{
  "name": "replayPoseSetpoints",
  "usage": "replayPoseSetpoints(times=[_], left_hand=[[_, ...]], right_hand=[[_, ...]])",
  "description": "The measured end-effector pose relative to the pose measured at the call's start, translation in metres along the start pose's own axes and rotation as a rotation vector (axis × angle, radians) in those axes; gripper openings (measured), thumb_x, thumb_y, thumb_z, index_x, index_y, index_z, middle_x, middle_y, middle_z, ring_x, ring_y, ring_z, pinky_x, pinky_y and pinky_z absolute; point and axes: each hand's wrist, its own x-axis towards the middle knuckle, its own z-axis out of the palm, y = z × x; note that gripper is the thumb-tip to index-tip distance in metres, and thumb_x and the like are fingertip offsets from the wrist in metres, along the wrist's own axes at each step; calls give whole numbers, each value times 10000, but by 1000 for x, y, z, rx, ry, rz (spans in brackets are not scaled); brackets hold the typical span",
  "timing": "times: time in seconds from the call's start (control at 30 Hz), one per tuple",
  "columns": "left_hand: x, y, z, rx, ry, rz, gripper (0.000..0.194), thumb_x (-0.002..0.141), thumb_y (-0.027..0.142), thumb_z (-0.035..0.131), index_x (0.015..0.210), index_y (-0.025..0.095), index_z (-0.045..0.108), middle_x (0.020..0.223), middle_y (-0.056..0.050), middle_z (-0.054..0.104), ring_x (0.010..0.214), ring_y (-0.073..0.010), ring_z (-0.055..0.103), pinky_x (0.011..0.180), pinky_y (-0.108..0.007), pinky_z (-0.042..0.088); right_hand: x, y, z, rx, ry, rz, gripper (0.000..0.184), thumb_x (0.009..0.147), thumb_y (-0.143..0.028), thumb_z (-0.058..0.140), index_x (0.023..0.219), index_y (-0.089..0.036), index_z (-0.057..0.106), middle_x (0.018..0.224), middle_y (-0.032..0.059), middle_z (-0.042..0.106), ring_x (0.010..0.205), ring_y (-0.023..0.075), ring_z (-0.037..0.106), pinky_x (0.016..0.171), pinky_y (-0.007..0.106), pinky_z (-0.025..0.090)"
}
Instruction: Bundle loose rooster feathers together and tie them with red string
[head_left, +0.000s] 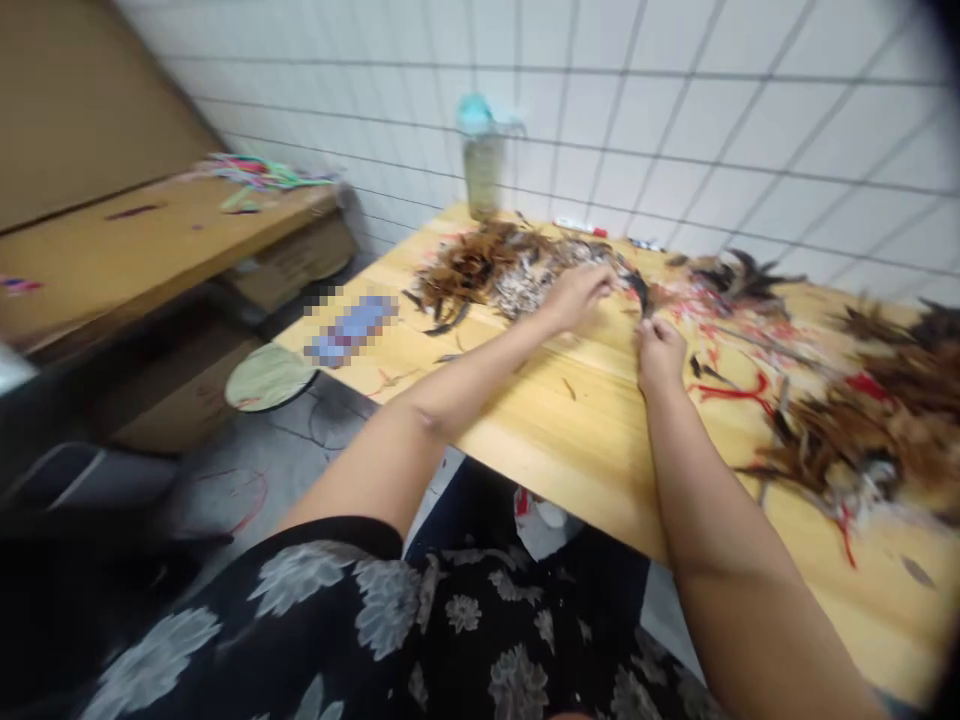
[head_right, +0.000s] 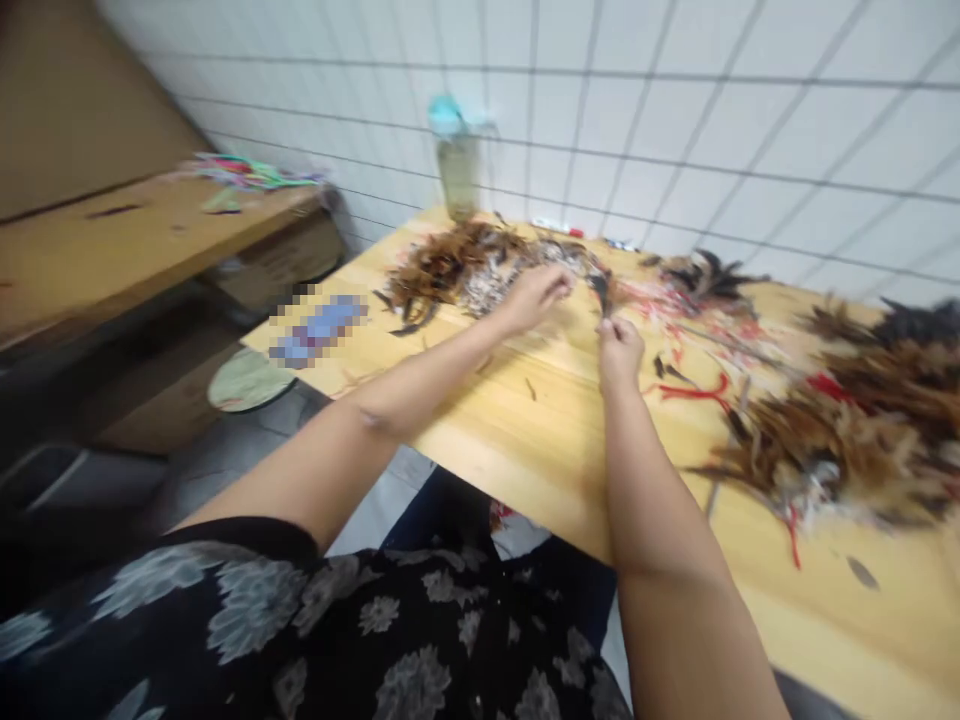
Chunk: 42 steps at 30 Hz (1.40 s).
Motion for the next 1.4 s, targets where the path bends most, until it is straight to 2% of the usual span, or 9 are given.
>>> replayPoseSetpoints(times=[0.13, 0.23, 0.37, 0.53, 0.77, 0.93, 1.1, 1.27, 1.4], left_hand=[[0, -12, 18, -326, 77, -13, 300, 1043, -46, 710, 1018, 252, 738, 980, -38, 814, 1094, -322, 833, 1144, -427, 605], [0, -17, 30, -525, 0, -71, 223, 1002, 66, 835, 993, 260, 725, 864, 1, 714, 944, -288, 771, 1023, -383, 588], [-5, -23, 40, -681, -69, -165, 259, 955, 95, 895, 1020, 258, 705, 861, 17, 656, 858, -251, 721, 934, -356, 566], [-12, -35, 47, -639, -138, -101, 250, 939, 80, 876, 965, 254, 698, 823, 24, 699, 821, -237, 735, 923, -338, 599], [-11, -47, 57, -687, -135, -44, 205, 1026, 86, 858, 956, 256, 767, 839, 4, 750, 800, -237, 756, 858, -344, 628], [-8, -47, 54, -627, -104, 5, 286, 931, -16, 867, 887, 264, 825, 888, -21, 782, 939, -276, 761, 978, -383, 615], [-4, -38, 44, -592, -141, 8, 362, 849, -91, 817, 805, 268, 813, 879, -39, 764, 1024, -316, 737, 1025, -416, 575], [-8, -29, 36, -553, -173, -1, 362, 853, -112, 752, 807, 246, 777, 900, -17, 768, 1023, -269, 698, 1070, -381, 535], [-10, -31, 38, -558, -147, 44, 251, 854, -13, 836, 924, 225, 796, 959, -8, 806, 1000, -265, 744, 999, -371, 556]], right_hand=[[-2, -8, 3, 210, -4, 154, 336, 970, -381, 733, 717, -285, 534, 730, -34, 501, 820, 195, 545, 891, 376, 534], [-3, -7, 7, 297, 9, 199, 390, 964, -404, 827, 717, -279, 551, 738, -45, 527, 869, 196, 576, 957, 364, 551], [-7, -4, 7, 353, -23, 232, 433, 1039, -376, 856, 732, -268, 570, 773, -46, 573, 923, 193, 609, 1015, 349, 548], [-11, 10, 4, 296, -117, 174, 377, 1126, -315, 817, 800, -247, 640, 861, -34, 641, 955, 186, 657, 1051, 358, 535], [-16, 29, 12, 106, -168, 64, 442, 1164, -587, 842, 938, -210, 800, 934, 5, 701, 1003, 207, 677, 1038, 380, 570], [-16, 29, 12, 68, -197, 90, 451, 1108, -633, 920, 990, -202, 862, 966, 24, 744, 1020, 222, 705, 1041, 387, 591], [-12, 29, 9, 95, -302, 91, 506, 1112, -677, 904, 1001, -184, 875, 972, 24, 729, 1009, 211, 712, 1044, 382, 588], [-10, 26, 6, 106, -417, 55, 422, 1083, -574, 964, 957, -190, 844, 969, 13, 697, 976, 199, 692, 1026, 378, 575], [-11, 22, 5, 138, -425, 26, 344, 1086, -444, 948, 897, -202, 793, 950, 8, 683, 960, 194, 663, 1005, 363, 556]])
